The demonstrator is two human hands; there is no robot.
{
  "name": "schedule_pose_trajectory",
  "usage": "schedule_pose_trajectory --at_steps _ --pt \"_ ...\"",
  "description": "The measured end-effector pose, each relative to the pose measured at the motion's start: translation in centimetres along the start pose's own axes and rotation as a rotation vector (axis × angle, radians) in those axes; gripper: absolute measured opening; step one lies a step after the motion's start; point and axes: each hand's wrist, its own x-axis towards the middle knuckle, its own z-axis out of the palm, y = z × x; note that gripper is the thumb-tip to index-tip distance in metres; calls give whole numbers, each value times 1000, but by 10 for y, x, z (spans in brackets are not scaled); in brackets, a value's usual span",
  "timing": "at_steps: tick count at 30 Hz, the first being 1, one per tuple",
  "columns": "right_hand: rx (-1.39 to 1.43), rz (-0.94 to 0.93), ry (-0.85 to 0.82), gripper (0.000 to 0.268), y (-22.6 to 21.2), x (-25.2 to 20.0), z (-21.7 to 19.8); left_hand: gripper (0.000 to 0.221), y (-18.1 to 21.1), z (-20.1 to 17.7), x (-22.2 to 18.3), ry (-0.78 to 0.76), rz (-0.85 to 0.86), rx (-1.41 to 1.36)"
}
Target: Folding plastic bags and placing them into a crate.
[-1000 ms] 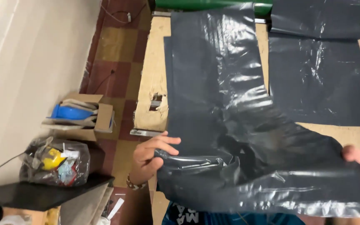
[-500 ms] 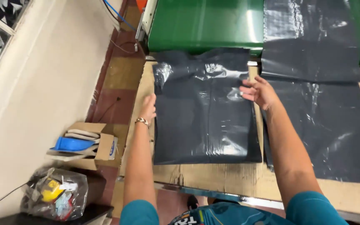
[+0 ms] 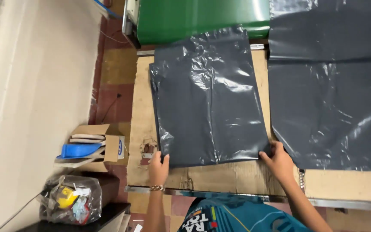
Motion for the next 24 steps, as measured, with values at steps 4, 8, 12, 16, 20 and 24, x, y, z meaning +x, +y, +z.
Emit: schedule_pose_trajectory --at_steps 4,8,12,16,20,24 --pt "58 -5 29 47 -15 -20 -10 36 3 13 -9 129 90 49" --pt "-24 -29 -3 39 -15 -45 -27 29 -2 9 -31 81 60 108" --pt "-222 -190 95 50 -24 -14 -40 54 43 -9 -47 442 253 439" --pt "-114 -406 267 55 -126 59 -67 53 133 22 7 465 740 269" --pt "-99 -331 281 86 -201 126 -67 66 207 47 36 154 989 328" --pt "19 -112 175 87 -212 178 -44 71 212 62 61 58 845 365"
